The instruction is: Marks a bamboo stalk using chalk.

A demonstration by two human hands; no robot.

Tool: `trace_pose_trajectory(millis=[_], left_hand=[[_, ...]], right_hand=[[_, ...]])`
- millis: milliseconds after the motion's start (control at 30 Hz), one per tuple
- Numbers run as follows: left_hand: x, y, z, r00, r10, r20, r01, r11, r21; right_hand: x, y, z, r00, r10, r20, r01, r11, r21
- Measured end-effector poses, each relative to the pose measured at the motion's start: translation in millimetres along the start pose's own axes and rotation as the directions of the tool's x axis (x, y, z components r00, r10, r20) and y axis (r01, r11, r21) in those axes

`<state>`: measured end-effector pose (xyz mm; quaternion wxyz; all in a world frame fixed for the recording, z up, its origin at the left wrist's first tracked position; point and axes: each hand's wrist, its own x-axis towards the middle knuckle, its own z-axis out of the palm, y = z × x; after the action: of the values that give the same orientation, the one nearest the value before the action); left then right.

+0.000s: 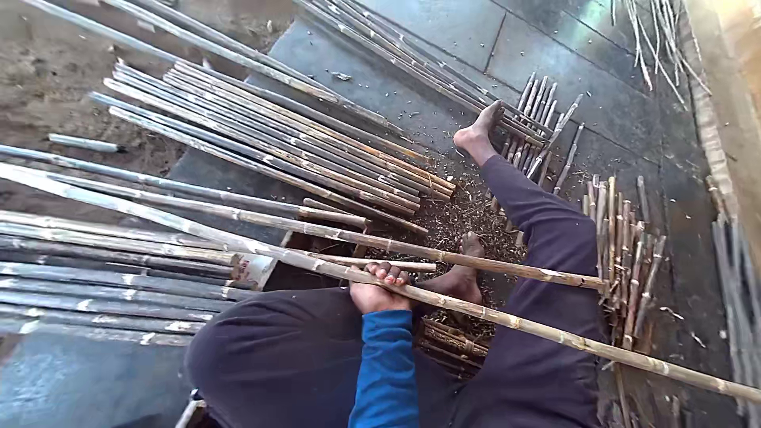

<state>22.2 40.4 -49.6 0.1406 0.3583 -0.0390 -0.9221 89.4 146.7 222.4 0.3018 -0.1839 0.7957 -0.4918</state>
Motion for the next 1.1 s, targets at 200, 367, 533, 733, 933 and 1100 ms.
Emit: trace_pose_trajectory(millis=[200,367,533,733,933,1100], left_hand=[[-1.3,0.1,4.8,0.991,-0.005,-0.135,0.008,1.000,0.023],[-2.6,-8.2,14.6,0.974,-0.010,-0.225,0.022,0.998,0.052],[-1.3,-9.1,18.4,0.956,0.020,-0.293,0.017,0.992,0.124],[-1.7,-14.7,22.1,0.916,0.123,-0.382,-0.016,0.962,0.271],[-0.2,-13.7,24.5,0.903,0.151,-0.402,-0.022,0.951,0.308],[-4.7,-14.4,25.4,0.902,0.151,-0.404,-0.023,0.953,0.303]], right_hand=[[22.5,-13.3,-21.6,0.981,0.038,0.191,0.024,0.949,-0.313],[10.8,-10.1,-17.0,0.984,-0.124,0.125,0.152,0.959,-0.238],[34.6,-21.8,-40.9,0.975,0.222,0.028,-0.202,0.925,-0.321],[32.0,-24.1,-59.5,0.988,0.018,-0.153,-0.062,0.956,-0.288],[41.4,-34.5,-46.8,0.899,0.409,-0.153,-0.432,0.782,-0.449],[17.7,-21.1,-45.5,0.937,0.347,0.043,-0.319,0.898,-0.303]])
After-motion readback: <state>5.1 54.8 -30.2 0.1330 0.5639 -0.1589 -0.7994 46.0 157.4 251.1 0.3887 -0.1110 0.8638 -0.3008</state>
